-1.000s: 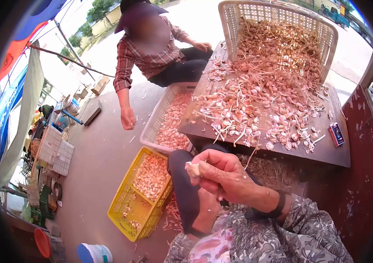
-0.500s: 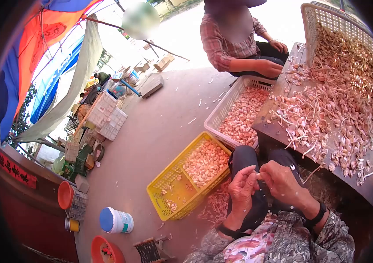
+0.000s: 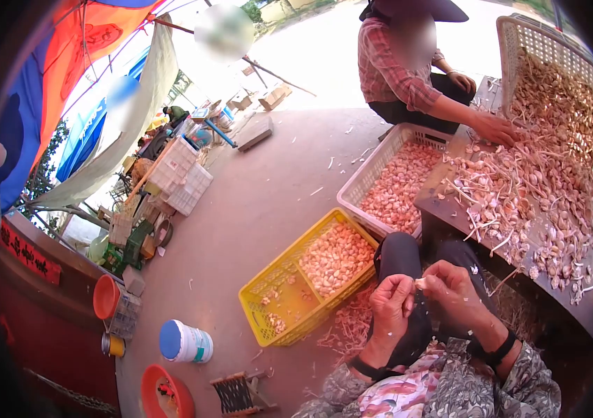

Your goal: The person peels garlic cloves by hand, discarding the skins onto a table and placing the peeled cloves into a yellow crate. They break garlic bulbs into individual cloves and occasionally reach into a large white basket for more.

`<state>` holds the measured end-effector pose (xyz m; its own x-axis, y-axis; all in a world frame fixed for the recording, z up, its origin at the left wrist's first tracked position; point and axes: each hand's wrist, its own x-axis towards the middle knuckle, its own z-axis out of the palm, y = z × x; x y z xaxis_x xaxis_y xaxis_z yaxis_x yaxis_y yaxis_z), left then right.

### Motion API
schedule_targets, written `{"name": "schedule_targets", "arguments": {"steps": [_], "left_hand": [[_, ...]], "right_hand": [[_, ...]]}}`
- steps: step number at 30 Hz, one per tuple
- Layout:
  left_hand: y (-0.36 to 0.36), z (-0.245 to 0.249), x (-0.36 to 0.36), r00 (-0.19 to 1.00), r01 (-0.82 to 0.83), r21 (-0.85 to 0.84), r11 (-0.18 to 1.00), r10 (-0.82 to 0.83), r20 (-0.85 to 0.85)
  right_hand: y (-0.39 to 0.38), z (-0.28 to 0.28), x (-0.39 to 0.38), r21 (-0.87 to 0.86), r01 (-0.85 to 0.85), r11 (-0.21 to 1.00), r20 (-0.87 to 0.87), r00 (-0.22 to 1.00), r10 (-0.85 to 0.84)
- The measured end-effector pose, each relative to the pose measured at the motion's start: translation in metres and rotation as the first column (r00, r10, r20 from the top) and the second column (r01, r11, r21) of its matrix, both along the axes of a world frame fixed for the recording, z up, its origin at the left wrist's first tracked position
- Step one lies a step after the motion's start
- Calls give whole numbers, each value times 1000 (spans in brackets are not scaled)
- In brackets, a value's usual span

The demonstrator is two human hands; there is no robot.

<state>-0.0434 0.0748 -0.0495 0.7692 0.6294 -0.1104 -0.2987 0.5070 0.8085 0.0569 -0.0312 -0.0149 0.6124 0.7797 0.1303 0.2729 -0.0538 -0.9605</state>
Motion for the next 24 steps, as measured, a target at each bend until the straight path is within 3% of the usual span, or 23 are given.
{"name": "schedule_targets", "arguments": {"steps": [1, 2, 3, 4, 6, 8, 10, 12, 13, 14, 15, 16, 18, 19, 21, 24], "left_hand": [[2, -3, 0, 999, 15, -98, 995, -11, 40], [4, -5, -1, 999, 19, -102, 995, -15, 36], [5, -8, -1, 999, 7, -115, 993, -3, 33], [4, -12, -1, 1000, 6, -133, 991, -2, 27], [3, -15, 0, 1000, 1, -152, 988, -4, -18], [-1, -15, 1, 1000, 14, -111, 994, -16, -20], [-7, -12, 3, 998, 34, -95, 995, -38, -41], [-11, -14, 5, 994, 55, -74, 996, -62, -95], [-13, -16, 8, 988, 68, -63, 996, -76, -132], [-12, -21, 10, 985, 100, -44, 994, -105, -139], [-14, -23, 13, 984, 112, -8, 994, -112, -141], [-19, -14, 16, 976, 95, -12, 995, -96, -196], [-22, -12, 22, 965, 148, 26, 989, -138, -224], [-23, -13, 25, 962, 145, 48, 988, -129, -242], [-22, -13, 30, 959, 132, 79, 988, -107, -264], [-10, -21, 32, 953, 154, 104, 983, -120, -278]], "right_hand": [[-1, 9, 2, 71, -10, 997, -369, 929, 35], [-1, 16, 2, 138, 13, 990, -684, 724, 86], [2, 23, 2, 182, 74, 980, -772, 629, 96], [1, 20, 7, 291, 71, 954, -813, 545, 208], [4, 37, 14, 406, 65, 911, -792, 522, 316], [9, 63, 21, 419, 96, 903, -760, 581, 291], [17, 93, 28, 410, 131, 903, -595, 788, 156], [31, 121, 32, 453, 218, 864, -234, 965, -121], [49, 119, 41, 604, 204, 770, 30, 960, -277], [59, 129, 56, 671, 135, 729, 408, 753, -516], [71, 136, 62, 722, 111, 683, 498, 602, -624], [89, 127, 75, 662, 85, 745, 559, 607, -565], [115, 97, 107, 535, 223, 815, 694, 433, -575], [98, 92, 112, 535, 263, 803, 690, 413, -595], [59, 84, 111, 287, 366, 885, 680, 573, -458], [-41, 64, 117, 194, 513, 836, 654, 568, -500]]}}
